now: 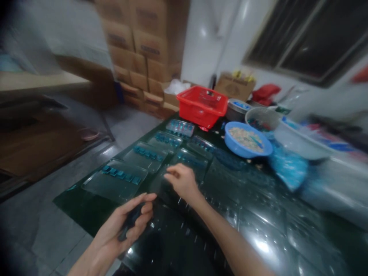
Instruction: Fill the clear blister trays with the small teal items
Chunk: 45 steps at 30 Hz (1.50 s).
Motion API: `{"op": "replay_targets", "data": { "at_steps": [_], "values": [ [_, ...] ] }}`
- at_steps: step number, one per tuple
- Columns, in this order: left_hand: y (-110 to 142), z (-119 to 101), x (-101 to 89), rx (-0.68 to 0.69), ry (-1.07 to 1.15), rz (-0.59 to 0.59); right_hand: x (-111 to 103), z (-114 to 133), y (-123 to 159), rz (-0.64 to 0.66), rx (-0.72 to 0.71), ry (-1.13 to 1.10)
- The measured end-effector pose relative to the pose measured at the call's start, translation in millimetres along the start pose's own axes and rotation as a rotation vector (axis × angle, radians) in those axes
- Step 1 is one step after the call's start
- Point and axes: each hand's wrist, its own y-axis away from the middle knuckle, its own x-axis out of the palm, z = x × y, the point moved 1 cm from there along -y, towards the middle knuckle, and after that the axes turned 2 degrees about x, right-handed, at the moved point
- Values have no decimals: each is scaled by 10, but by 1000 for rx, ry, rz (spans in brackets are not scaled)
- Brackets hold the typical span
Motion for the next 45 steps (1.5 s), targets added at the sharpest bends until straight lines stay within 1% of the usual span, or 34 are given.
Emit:
{"op": "replay_targets", "data": {
  "at_steps": [2, 4, 8, 11, 16, 18, 20, 22, 25, 28, 31, 34, 37, 39, 42, 44, 45],
  "values": [
    [14, -22, -40, -1, 20, -24, 121, -64, -123, -5, -17, 108],
    [27, -27, -74, -2, 30, -35, 215, -103, -190, 12, -27, 156],
    [16, -19, -117, -1, 52, -18, 302, -122, -204, 55, -49, 269],
    [-21, -28, -128, -8, 85, 34, 337, -99, -188, 87, -59, 346],
    [-65, -76, -80, -49, 235, 136, 379, -49, -213, 121, -72, 428],
    [-70, -90, -47, -29, 297, 158, 342, -30, -232, 135, -82, 432],
    [-73, -95, -23, 5, 350, 155, 255, 17, -222, 136, -88, 426],
    [-80, -92, -13, 48, 381, 134, 121, 122, -150, 91, -86, 382],
    [-102, -75, -11, 100, 370, 75, -86, 397, 95, 22, -116, 211],
    [-124, -40, 19, 104, 342, 20, -166, 696, 398, 114, -205, 51],
    [-131, 10, 99, 99, 295, -27, -92, 845, 585, 193, -210, 57],
    [-131, 56, 185, 127, 253, -64, 19, 842, 639, 186, -155, 82],
    [-143, 80, 221, 148, 246, -74, 47, 811, 649, 147, -106, 35],
    [-150, 84, 212, 179, 213, -90, 4, 797, 645, 117, -61, -38],
    [-118, 95, 184, 239, 155, -112, -98, 757, 609, 111, 37, -209],
    [-59, 112, 177, 291, 61, -95, -151, 710, 573, 110, 92, -309],
    [-23, 122, 178, 321, -21, -74, -165, 684, 556, 107, 111, -346]
  ]
}}
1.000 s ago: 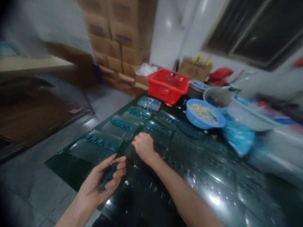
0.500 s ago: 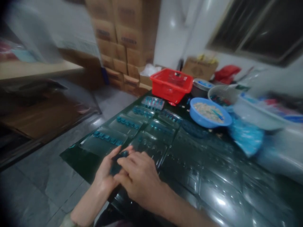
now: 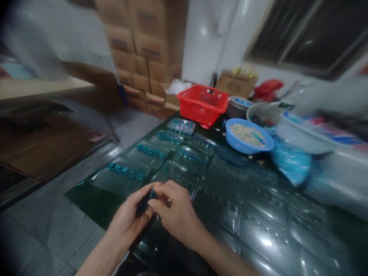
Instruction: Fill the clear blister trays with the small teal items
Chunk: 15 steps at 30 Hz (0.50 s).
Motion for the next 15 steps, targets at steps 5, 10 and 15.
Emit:
{"op": "replay_targets", "data": {
  "at_steps": [5, 10, 15],
  "values": [
    [117, 9, -38, 134, -343, 103, -15, -80, -48, -8, 49, -80],
    [56, 16, -144, 106, -443, 68, 11, -110, -56, -32, 108, -97],
    [21, -4, -127, -5, -364, 119, 23, -134, -63, -63, 188, -129]
  ]
}}
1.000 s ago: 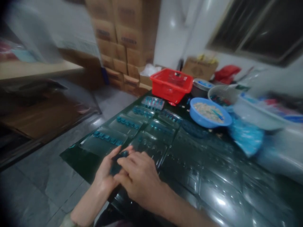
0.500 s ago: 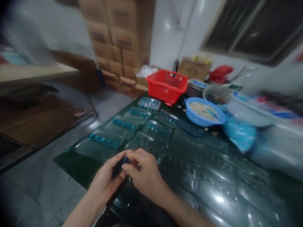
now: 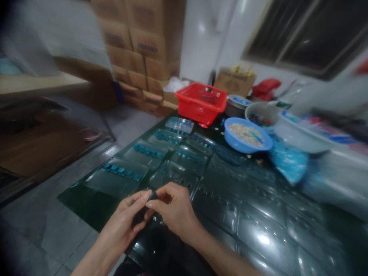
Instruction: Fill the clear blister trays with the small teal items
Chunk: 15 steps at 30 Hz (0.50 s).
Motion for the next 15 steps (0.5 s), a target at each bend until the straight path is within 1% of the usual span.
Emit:
{"op": "replay_targets", "data": {
  "at_steps": [3, 5, 7, 9, 12, 14, 15],
  "values": [
    [12, -24, 52, -6, 39, -35, 12, 8, -6, -30, 25, 0],
    [32, -38, 89, 14, 30, -68, 19, 19, -7, -51, 43, -4],
    [53, -48, 117, 27, 10, -81, 23, 30, -6, -44, 79, -48],
    [70, -57, 127, 43, 2, -79, 18, 38, -1, 0, 127, -150],
    [88, -59, 107, 63, 6, -40, -11, 46, 21, 115, 179, -322],
    [104, -46, 82, 65, -5, -19, -37, 47, 42, 170, 191, -374],
    [115, -35, 70, 60, -17, -21, -48, 47, 53, 178, 190, -372]
  ]
}}
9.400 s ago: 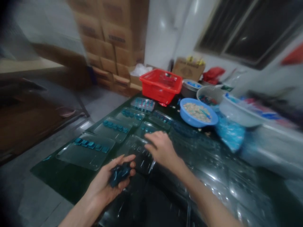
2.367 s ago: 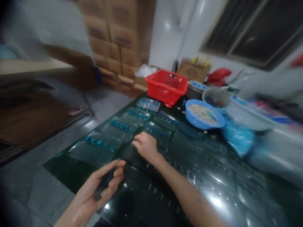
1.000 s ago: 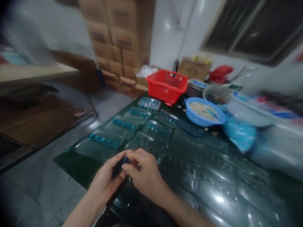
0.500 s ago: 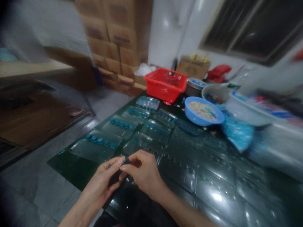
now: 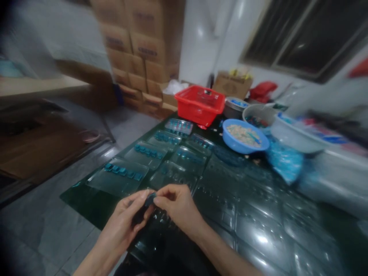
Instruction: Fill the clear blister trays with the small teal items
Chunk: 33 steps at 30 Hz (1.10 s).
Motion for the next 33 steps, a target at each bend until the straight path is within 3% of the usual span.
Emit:
{"op": "replay_targets", "data": {
  "at_steps": [10, 18, 21, 25, 29, 33],
  "values": [
    [57, 90, -41, 14, -68, -46, 17, -72, 29, -120, -103, 202],
    [75, 115, -28, -81, 97, 154, 21, -100, 15, -120, -78, 199],
    [57, 150, -49, -148, 157, 182, -4, -105, 26, -89, -31, 156],
    [38, 168, -65, -225, 313, 98, -42, -177, 43, 24, 100, -21],
    [20, 183, -73, -245, 362, 95, -78, -240, 41, 104, 185, -114],
    [-20, 185, -78, -155, 230, 80, -83, -191, 76, -78, -11, 158]
  ]
}}
